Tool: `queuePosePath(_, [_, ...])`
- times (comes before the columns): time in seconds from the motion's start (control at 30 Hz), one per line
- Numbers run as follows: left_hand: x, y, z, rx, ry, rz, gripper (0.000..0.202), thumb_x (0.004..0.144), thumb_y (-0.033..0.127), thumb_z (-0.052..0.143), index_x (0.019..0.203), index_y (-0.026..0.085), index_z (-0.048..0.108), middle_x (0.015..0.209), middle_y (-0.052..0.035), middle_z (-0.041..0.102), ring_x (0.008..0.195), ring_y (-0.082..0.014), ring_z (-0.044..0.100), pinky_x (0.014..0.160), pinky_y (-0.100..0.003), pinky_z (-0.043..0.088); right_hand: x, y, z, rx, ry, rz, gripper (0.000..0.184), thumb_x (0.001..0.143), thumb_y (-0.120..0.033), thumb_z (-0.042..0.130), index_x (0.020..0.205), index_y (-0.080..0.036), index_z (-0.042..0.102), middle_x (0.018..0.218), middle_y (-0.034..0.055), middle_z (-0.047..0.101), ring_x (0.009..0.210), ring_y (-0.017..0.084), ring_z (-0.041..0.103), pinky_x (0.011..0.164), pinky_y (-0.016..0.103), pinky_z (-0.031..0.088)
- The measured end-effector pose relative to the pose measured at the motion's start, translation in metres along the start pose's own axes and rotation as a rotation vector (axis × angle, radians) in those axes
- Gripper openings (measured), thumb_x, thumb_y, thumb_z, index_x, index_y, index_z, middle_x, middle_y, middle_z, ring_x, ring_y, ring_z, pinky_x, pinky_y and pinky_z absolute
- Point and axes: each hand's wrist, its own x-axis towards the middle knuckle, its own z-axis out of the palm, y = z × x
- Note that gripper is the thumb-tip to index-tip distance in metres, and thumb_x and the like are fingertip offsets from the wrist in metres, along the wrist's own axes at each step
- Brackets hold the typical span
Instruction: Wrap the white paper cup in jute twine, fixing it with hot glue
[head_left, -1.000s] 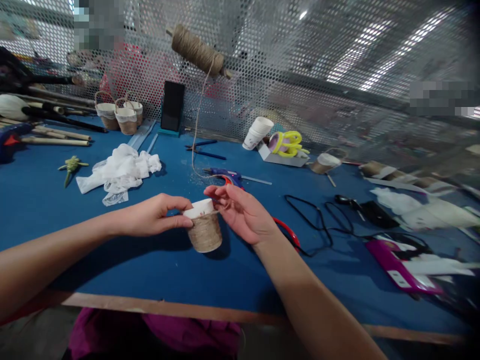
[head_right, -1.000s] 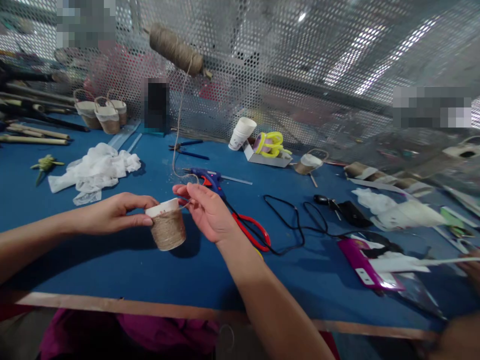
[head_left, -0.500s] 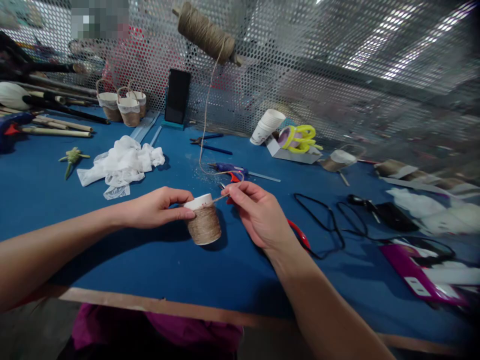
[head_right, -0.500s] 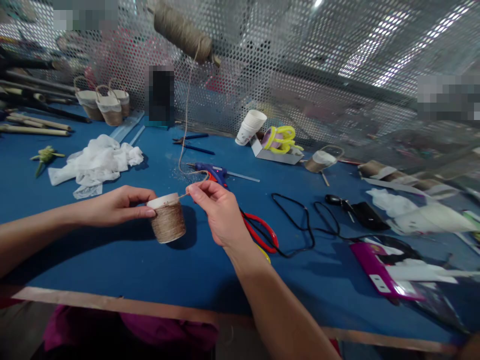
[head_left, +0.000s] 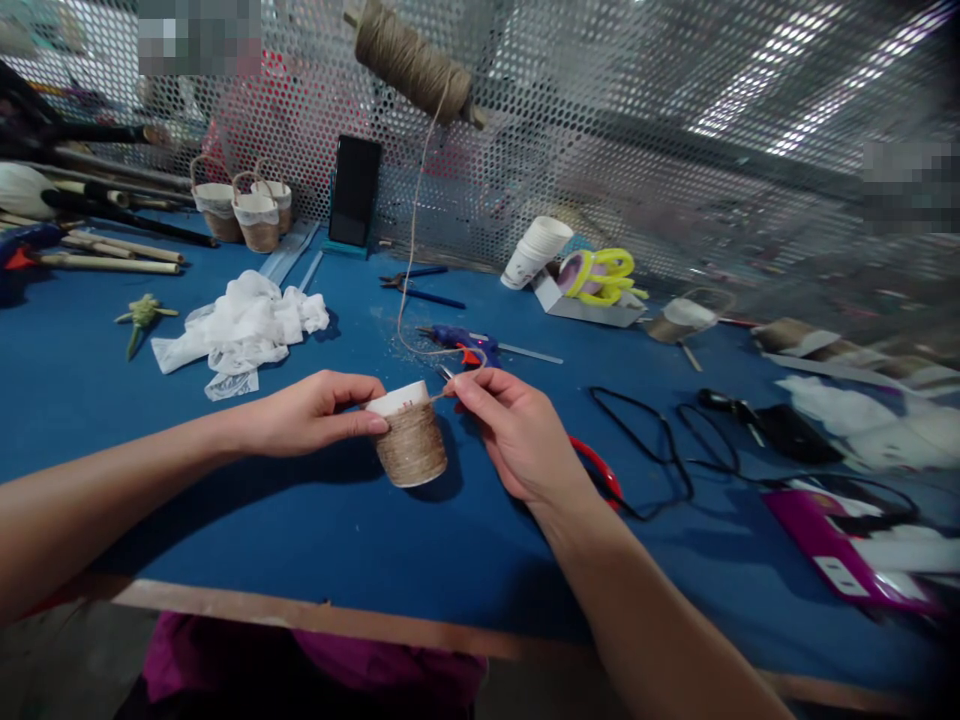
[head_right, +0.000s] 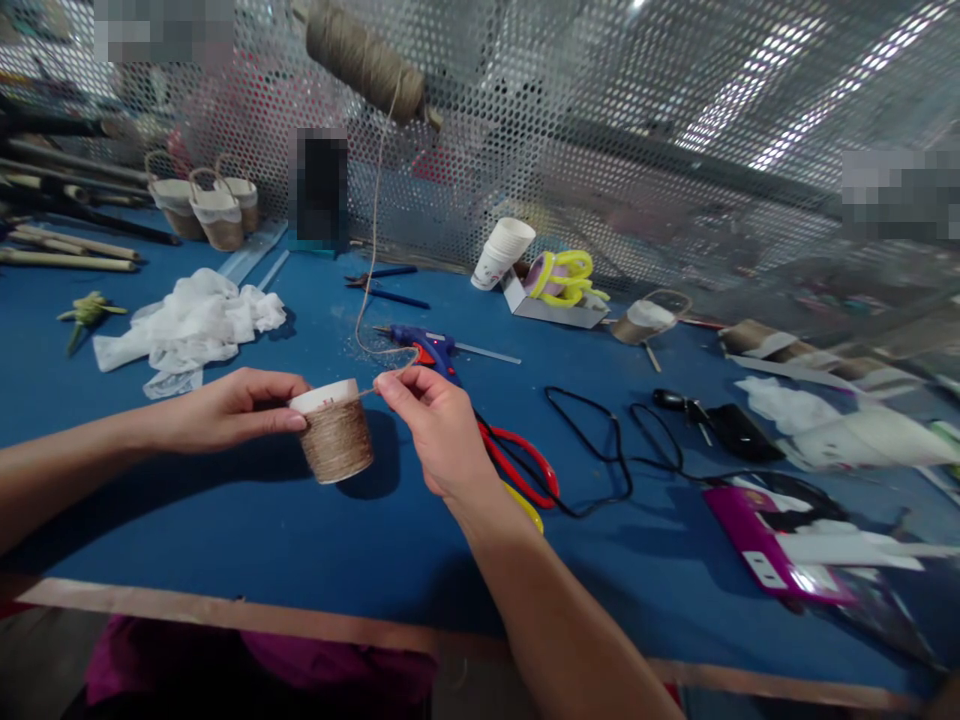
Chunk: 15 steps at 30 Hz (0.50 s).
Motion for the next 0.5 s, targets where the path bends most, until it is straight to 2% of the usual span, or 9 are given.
queuePosePath(0.5, [-0.0013, -0.0004, 0.0001, -0.059, -0.001, 0.018, 0.021, 0.082, 0.029, 0.046, 0.083, 0.01, 0.054, 0.075, -0.002, 0.053, 0.071, -0.0125, 0.047, 0.066, -0.023, 0.038, -0.0004, 0.0029, 0.0007, -0.049, -0.022, 0.006, 0.015, 0.065, -0.031, 0.065, 0.067, -0.017, 0.06, 0.069, -0.0012, 0.057, 0.067, 0.009, 0.048, 0.07, 0.027, 0.037])
